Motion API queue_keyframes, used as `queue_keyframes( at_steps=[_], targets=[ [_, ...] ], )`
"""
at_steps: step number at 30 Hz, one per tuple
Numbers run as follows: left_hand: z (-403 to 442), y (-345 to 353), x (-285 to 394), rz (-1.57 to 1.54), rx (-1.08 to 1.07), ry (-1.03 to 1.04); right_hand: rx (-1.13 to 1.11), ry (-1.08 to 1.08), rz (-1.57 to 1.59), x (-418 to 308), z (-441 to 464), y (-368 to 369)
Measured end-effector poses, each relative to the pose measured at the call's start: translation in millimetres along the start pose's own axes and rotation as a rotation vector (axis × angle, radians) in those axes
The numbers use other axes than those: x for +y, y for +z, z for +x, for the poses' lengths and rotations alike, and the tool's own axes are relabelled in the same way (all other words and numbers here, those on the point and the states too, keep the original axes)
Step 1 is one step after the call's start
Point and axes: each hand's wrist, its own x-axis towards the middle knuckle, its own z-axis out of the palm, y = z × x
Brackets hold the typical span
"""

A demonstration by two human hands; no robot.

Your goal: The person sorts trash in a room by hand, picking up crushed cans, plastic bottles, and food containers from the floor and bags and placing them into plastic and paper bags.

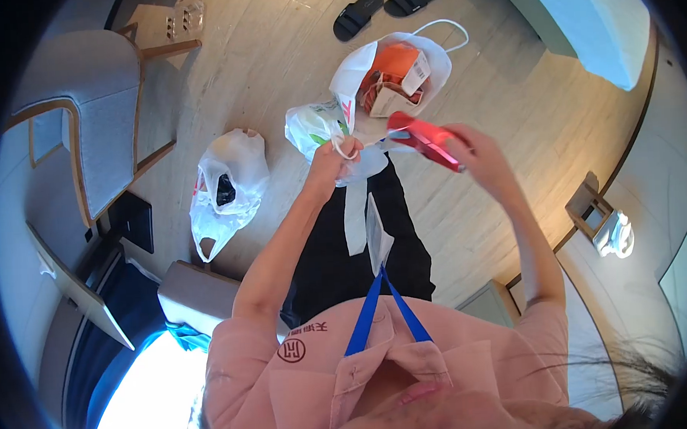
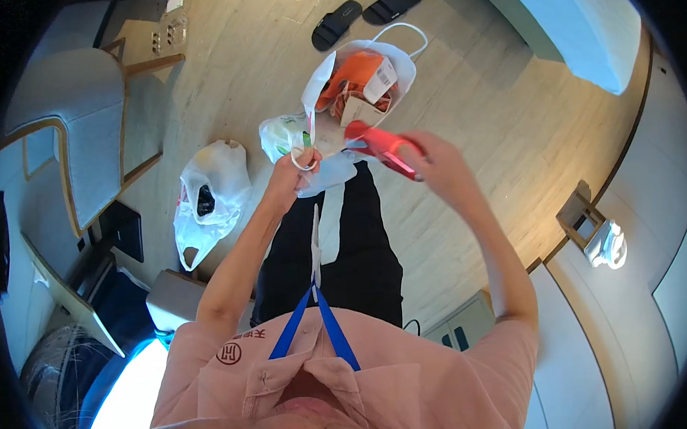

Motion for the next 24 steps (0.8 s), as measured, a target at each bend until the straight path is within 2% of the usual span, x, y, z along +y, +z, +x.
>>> queue_keyframes(
  at_steps=[1,3,6,7,10,11,14,17,20,21,24],
  targets=[
    [-11,4,0,-0.028,-0.016,-0.001,-0.006,0.013,-0.073,4,-4,21],
    [-30,13,8,-0.093,-0.042,0.011,-0.046,-0.262,-0.287,20,-4,52],
    [-59,25,21,-0.207,-0.104,-0.005,-0.256,-0.247,-0.338,3,-20,72],
    [-65,28,28,-0.251,-0.141,-0.003,-0.106,-0.337,-0.273,9,-29,76],
    [-76,37,28,-0.331,-0.239,0.02,0.144,-0.261,-0.281,24,-46,65],
    [-82,47,24,-0.328,-0.241,0.022,0.128,-0.26,-0.235,33,-48,64],
    [-98,76,20,-0.302,-0.297,0.017,0.109,-0.456,-0.136,39,-45,77],
    [-119,116,31,-0.221,-0.348,0.014,0.269,-0.69,-0.25,59,-25,104],
    [-131,135,33,-0.196,-0.378,0.021,0.251,-0.576,-0.158,60,-14,98],
    [-132,140,32,-0.195,-0.376,0.018,0.382,-0.65,-0.09,59,-16,95],
    [-131,155,30,-0.087,-0.312,0.064,0.292,-0.566,-0.376,64,-49,78]
  ],
)
